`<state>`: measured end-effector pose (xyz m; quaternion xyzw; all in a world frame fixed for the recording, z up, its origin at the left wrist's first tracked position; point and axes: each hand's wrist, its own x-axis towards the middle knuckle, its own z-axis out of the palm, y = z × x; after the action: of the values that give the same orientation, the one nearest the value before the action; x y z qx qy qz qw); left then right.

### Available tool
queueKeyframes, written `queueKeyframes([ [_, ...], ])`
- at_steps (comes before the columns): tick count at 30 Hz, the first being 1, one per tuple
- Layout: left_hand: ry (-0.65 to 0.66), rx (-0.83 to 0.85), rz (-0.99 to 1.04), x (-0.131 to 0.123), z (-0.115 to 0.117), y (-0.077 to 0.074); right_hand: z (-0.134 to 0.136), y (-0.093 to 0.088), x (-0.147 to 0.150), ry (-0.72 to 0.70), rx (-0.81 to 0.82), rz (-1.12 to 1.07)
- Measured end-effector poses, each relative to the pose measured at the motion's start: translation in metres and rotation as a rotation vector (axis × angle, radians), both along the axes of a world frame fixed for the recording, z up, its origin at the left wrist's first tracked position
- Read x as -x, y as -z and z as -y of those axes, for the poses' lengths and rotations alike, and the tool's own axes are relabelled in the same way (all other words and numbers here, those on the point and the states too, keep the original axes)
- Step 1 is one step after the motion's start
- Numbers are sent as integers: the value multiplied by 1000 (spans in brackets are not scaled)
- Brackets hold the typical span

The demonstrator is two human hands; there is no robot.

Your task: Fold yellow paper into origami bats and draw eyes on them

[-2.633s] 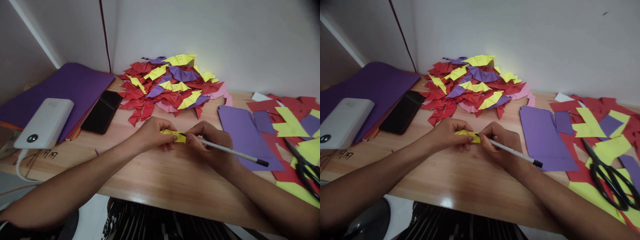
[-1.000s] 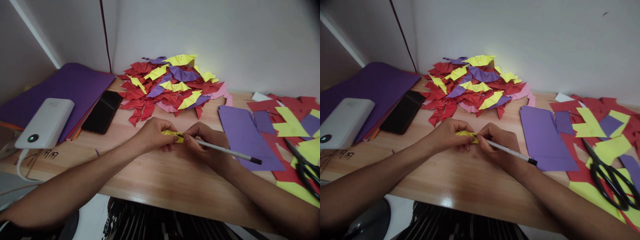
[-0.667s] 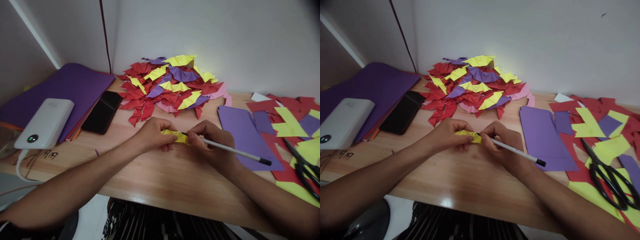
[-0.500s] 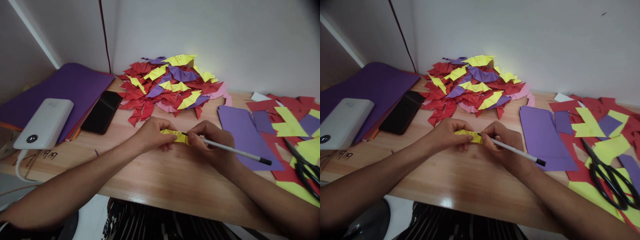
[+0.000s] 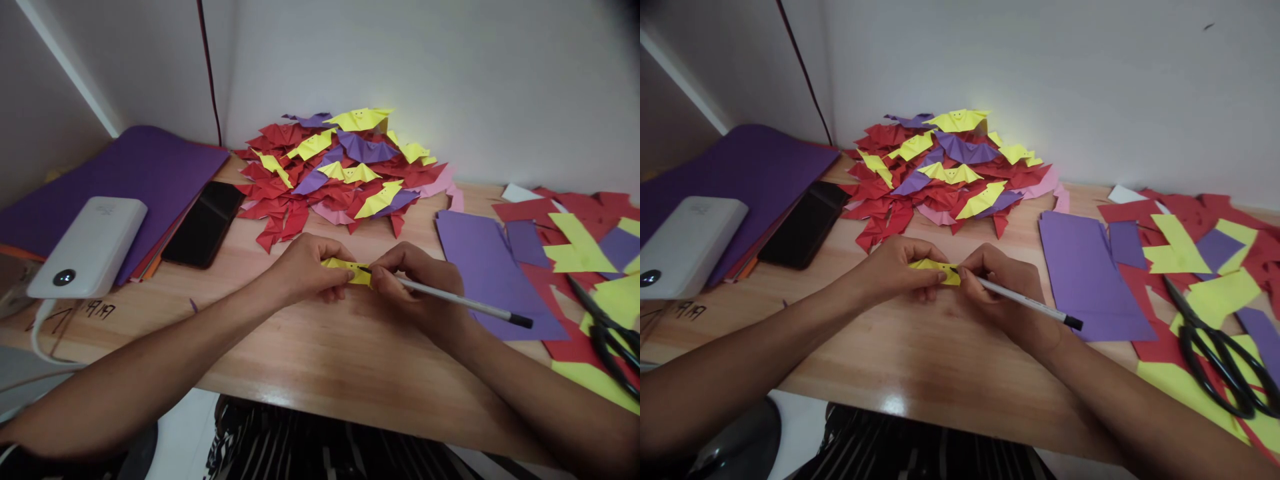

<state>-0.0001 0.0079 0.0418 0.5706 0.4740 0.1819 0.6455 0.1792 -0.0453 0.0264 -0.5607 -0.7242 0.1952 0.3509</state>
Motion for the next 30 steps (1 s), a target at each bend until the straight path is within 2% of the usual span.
queueKeyframes([
  [14, 5, -3, 18, 0, -1, 2, 0, 1, 0, 3, -25, 11],
  [20, -13, -3, 50, 2, -1, 6, 0, 2, -5, 66, -61, -102],
  [24, -42, -61, 85, 3, -2, 9, -4, 3, -5, 105, 14, -114],
  [28, -54, -138, 137, 5, -3, 10, -8, 8, -2, 39, 70, -120],
  [30, -56, -177, 129, 7, -3, 11, -10, 9, 0, 70, 106, -148],
])
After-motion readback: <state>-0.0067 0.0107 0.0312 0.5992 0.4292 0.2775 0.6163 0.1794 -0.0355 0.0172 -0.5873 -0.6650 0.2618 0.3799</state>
